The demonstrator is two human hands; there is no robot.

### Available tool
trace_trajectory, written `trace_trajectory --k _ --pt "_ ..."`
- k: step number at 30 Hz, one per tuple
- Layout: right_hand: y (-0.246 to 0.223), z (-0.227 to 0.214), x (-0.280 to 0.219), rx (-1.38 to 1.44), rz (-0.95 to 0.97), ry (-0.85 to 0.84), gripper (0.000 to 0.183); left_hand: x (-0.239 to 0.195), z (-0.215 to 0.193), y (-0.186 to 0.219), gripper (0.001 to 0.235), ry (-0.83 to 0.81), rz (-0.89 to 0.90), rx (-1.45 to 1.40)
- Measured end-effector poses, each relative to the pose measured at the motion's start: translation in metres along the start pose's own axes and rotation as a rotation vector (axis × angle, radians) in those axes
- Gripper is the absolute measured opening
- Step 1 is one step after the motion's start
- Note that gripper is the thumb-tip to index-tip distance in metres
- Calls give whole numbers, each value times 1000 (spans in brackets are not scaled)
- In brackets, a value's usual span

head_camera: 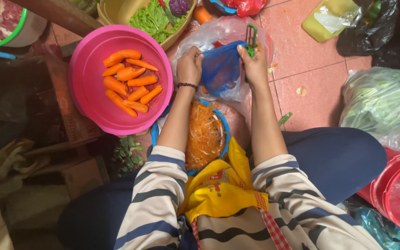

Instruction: Peeling carrots with a hand peeler over a blue bowl.

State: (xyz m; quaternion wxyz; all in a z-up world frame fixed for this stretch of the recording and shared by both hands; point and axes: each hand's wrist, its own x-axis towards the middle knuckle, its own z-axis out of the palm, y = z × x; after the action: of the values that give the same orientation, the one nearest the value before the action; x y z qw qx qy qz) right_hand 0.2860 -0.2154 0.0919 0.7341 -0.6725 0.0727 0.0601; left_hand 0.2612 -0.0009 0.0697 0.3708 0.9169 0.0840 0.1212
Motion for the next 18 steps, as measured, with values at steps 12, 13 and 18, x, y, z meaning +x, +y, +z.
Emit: trace_trajectory --k 12,13,18 --pt "-40 34 -21 -476 -413 -185 84 30 21 29 41 37 163 -162" --pt "-19 27 -16 -476 -413 -183 84 30 12 41 41 36 164 -162" --pt "-33 25 -18 -669 -543 235 48 32 -16 56 45 53 274 -252"
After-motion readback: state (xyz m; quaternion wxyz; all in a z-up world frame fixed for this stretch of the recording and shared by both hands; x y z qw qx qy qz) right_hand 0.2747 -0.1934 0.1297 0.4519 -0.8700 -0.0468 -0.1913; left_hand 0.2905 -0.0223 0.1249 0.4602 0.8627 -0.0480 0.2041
